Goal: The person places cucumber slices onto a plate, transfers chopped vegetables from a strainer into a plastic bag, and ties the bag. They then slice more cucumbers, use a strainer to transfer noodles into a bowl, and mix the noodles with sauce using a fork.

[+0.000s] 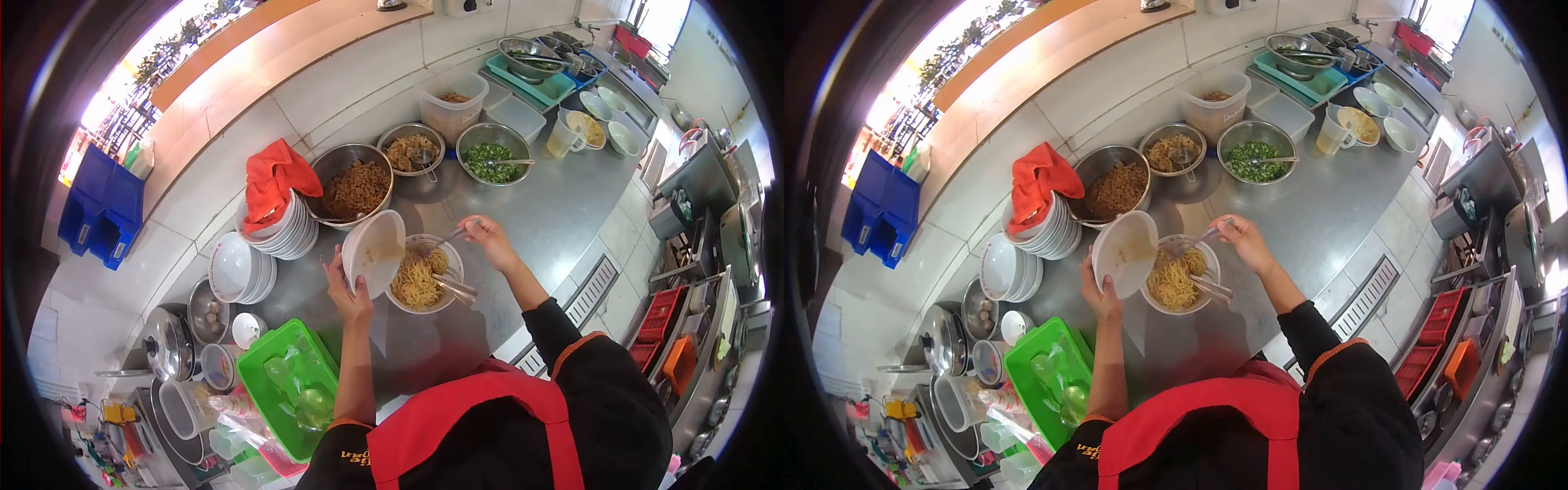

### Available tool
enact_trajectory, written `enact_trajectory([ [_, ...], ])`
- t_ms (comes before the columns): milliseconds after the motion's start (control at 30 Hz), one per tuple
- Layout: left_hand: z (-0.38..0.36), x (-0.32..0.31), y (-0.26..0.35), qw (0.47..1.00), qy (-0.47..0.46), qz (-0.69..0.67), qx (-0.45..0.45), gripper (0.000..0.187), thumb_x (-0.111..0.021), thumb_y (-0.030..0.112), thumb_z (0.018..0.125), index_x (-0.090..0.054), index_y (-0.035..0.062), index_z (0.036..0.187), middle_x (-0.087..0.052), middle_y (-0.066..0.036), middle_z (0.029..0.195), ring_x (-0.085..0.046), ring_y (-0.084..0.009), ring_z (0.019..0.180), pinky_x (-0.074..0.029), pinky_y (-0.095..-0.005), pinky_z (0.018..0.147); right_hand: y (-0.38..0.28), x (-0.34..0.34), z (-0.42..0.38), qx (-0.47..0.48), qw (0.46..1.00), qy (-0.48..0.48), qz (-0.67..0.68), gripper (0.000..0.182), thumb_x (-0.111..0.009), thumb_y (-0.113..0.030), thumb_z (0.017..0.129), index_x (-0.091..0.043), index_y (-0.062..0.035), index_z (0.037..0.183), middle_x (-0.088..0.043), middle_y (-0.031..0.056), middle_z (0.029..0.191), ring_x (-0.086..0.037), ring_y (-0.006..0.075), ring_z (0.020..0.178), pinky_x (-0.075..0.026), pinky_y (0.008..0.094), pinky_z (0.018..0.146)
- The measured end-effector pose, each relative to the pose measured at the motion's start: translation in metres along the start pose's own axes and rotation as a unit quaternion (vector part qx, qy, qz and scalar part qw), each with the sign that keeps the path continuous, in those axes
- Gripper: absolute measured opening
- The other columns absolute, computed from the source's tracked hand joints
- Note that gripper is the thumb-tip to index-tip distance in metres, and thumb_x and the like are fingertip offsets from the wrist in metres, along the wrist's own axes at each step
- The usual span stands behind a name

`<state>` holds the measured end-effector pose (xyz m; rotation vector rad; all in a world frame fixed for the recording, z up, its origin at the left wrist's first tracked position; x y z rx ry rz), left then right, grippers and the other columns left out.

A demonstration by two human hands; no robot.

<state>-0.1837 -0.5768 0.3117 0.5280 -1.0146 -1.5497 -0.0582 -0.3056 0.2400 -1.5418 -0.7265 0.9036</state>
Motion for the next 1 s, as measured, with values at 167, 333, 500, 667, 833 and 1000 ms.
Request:
enact_trajectory([
  [167,-0.007,0.007,-0.012,1.000,0.028,0.009,-0.006,0.048,-0.051,0.024,0.078,-0.043,-0.0042,0.117,-0.048,-0.026,0.119,-0.039,-0.0371,0.120,0.003,-0.0503,0.103,-0.021,0.008,-0.012,0.089,0.990,0.046,-0.096,0.020,-0.051,-0.017,0.087,-0.062,-0.0015,0.088,-0.063,0.0030,0.077,-0.059,0.0116,0.072,-0.046,0.0264,0.067],
  [333,-0.020,0.023,-0.006,0.994,0.072,0.069,0.034,0.045,-0.051,0.020,0.079,-0.044,-0.0046,0.116,-0.053,-0.022,0.112,-0.046,-0.0329,0.112,-0.018,-0.0448,0.101,-0.042,0.007,-0.013,0.109,0.943,0.085,-0.302,0.020,-0.053,-0.021,0.085,-0.063,-0.0054,0.090,-0.063,0.0061,0.071,-0.060,0.0122,0.068,-0.046,0.0272,0.064],
  [500,-0.047,0.036,-0.011,0.969,0.134,0.144,0.147,0.037,-0.046,0.015,0.084,-0.045,-0.0057,0.115,-0.055,-0.016,0.103,-0.054,-0.0265,0.097,-0.041,-0.0336,0.084,-0.072,0.030,-0.008,0.185,0.934,0.102,-0.290,0.020,-0.052,-0.024,0.085,-0.063,-0.0074,0.090,-0.062,0.0066,0.070,-0.060,0.0141,0.067,-0.045,0.0286,0.062],
  [667,-0.060,-0.070,0.007,0.921,0.128,-0.184,0.319,0.043,-0.040,0.027,0.090,-0.043,-0.0049,0.118,-0.053,-0.014,0.111,-0.056,-0.0249,0.097,-0.043,-0.0360,0.085,-0.086,0.138,0.001,0.024,0.977,0.127,0.172,0.019,-0.052,-0.026,0.086,-0.061,-0.0106,0.091,-0.062,0.0011,0.081,-0.059,0.0122,0.074,-0.041,0.0277,0.066],
  [833,-0.087,-0.286,0.021,0.843,-0.039,-0.328,0.424,0.046,-0.039,0.033,0.089,-0.036,0.0049,0.126,-0.047,-0.012,0.122,-0.047,-0.0249,0.112,-0.040,-0.0396,0.093,-0.084,0.283,-0.023,-0.039,0.962,0.146,0.229,0.018,-0.050,-0.025,0.087,-0.057,-0.0123,0.097,-0.059,0.0008,0.081,-0.058,0.0121,0.080,-0.041,0.0266,0.070],
  [1000,-0.152,-0.504,0.001,0.752,-0.261,-0.247,0.553,0.058,-0.040,0.046,0.086,-0.030,0.0129,0.132,-0.041,-0.012,0.129,-0.046,-0.0291,0.113,-0.037,-0.0488,0.090,-0.080,0.447,-0.076,-0.030,0.928,0.287,0.236,0.020,-0.048,-0.026,0.087,-0.055,-0.0126,0.102,-0.060,0.0036,0.084,-0.059,0.0138,0.079,-0.042,0.0267,0.070],
])
Point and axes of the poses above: each hand's wrist, its own z-axis towards the middle knuckle, its own x-axis out of the back of the hand, y = z × x, the point moved 9 cm from there along z, towards the middle knuckle
